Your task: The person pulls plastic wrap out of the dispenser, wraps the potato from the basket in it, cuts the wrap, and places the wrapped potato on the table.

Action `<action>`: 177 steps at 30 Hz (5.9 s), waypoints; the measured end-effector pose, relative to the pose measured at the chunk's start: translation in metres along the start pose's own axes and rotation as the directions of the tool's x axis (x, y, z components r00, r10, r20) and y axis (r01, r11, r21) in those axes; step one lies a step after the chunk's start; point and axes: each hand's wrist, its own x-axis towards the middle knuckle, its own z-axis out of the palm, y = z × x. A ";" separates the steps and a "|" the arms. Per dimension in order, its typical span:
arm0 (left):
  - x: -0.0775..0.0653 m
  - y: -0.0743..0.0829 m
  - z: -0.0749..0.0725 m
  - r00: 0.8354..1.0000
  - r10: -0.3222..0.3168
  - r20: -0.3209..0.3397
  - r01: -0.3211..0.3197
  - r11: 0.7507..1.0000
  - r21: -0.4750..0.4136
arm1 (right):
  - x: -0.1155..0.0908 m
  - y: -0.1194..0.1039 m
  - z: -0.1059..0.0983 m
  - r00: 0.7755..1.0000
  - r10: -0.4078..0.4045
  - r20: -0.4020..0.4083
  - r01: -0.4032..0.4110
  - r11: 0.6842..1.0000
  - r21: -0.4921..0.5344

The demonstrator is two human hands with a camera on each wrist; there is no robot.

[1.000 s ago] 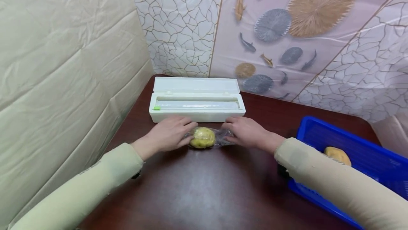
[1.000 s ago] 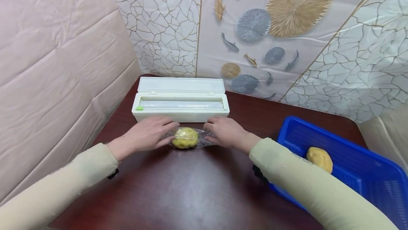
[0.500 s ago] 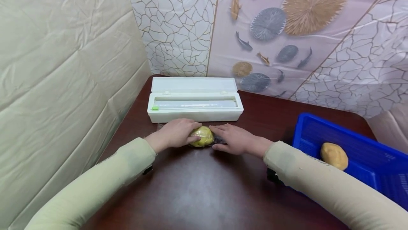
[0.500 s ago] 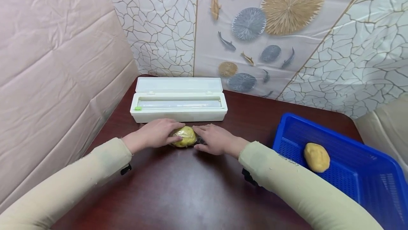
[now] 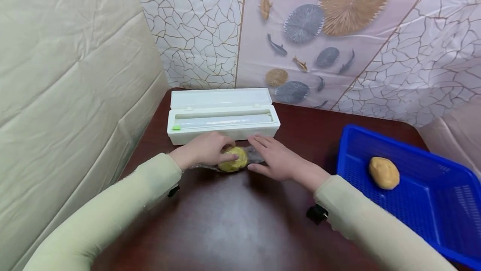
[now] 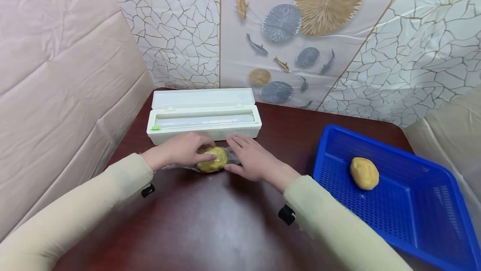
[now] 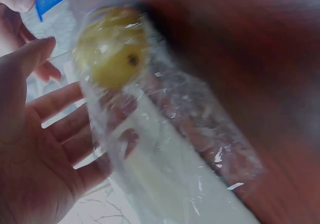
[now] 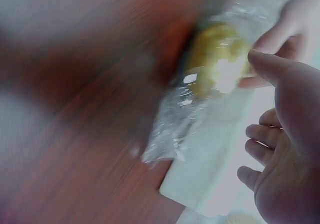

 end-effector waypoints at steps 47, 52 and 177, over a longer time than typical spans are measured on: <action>-0.006 0.022 0.036 0.956 -0.220 0.195 0.291 0.796 -0.530 | -0.014 0.020 0.089 0.766 0.642 0.025 0.045 -0.092 0.995; -0.006 0.027 0.041 0.958 -0.208 0.195 0.283 0.784 -0.552 | -0.015 0.023 0.093 0.749 0.662 0.009 0.054 -0.074 0.996; -0.037 0.026 0.053 0.905 0.404 -0.132 -0.348 0.883 0.313 | -0.042 0.014 0.084 0.933 0.134 -0.334 0.029 0.897 0.440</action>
